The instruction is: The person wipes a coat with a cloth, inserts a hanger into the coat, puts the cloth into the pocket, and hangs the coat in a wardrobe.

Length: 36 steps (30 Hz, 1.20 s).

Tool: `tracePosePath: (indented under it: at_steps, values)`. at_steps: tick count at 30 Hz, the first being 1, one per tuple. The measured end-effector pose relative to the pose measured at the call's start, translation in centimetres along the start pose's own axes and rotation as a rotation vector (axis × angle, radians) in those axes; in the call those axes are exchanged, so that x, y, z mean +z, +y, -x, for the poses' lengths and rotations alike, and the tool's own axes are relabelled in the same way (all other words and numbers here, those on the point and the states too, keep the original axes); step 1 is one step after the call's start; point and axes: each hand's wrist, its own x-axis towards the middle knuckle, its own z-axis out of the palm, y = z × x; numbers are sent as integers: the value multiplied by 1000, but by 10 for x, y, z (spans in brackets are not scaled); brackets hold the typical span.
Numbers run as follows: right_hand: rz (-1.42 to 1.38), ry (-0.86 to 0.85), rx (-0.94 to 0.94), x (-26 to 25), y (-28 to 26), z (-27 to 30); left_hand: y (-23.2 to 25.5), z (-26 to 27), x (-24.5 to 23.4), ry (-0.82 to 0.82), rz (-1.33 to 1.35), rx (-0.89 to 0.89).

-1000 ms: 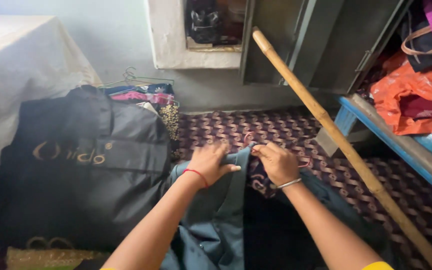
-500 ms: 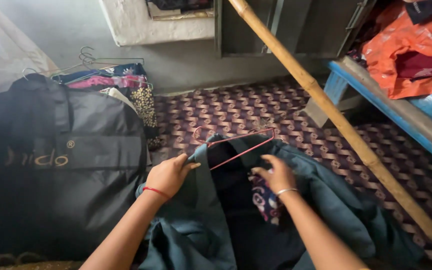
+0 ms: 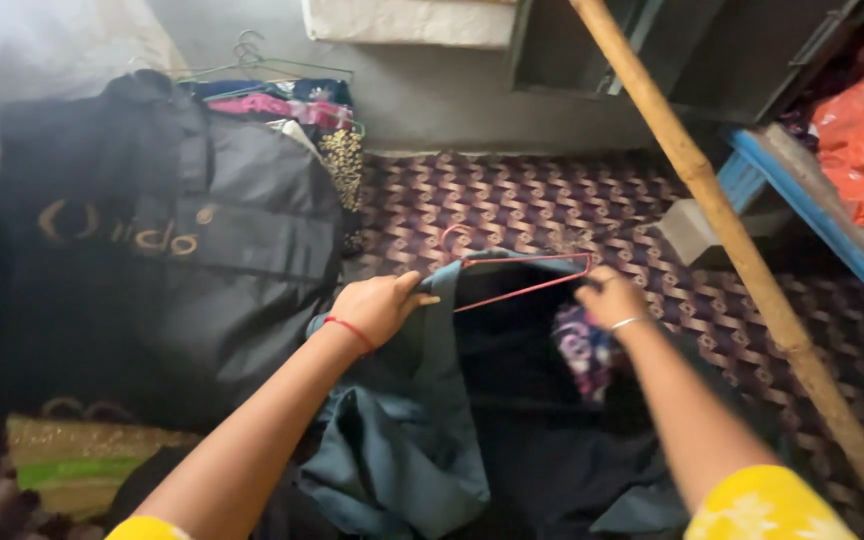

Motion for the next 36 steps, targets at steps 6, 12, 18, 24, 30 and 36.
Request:
tracePosePath:
  at_steps: [6,12,18,24,30,36]
  values:
    - [109,-19,-49,-151,-58,-19,7,-3,1,66,-26,46]
    - [57,-108,54,-190,-176,44,34,-2,-8,179,33,54]
    - [-58,-94,-186,-142,-216,100,60,2,-22,252,34,-26]
    - [-356,-380,-97,-116,-172,103,64,5,-23,325,15,-121]
    - [-186,-684,-62,-131,-184,98,65,-2,-25,377,72,-71]
    - [-127,137,-373,-177,-199,45,61,-3,-41,497,96,83]
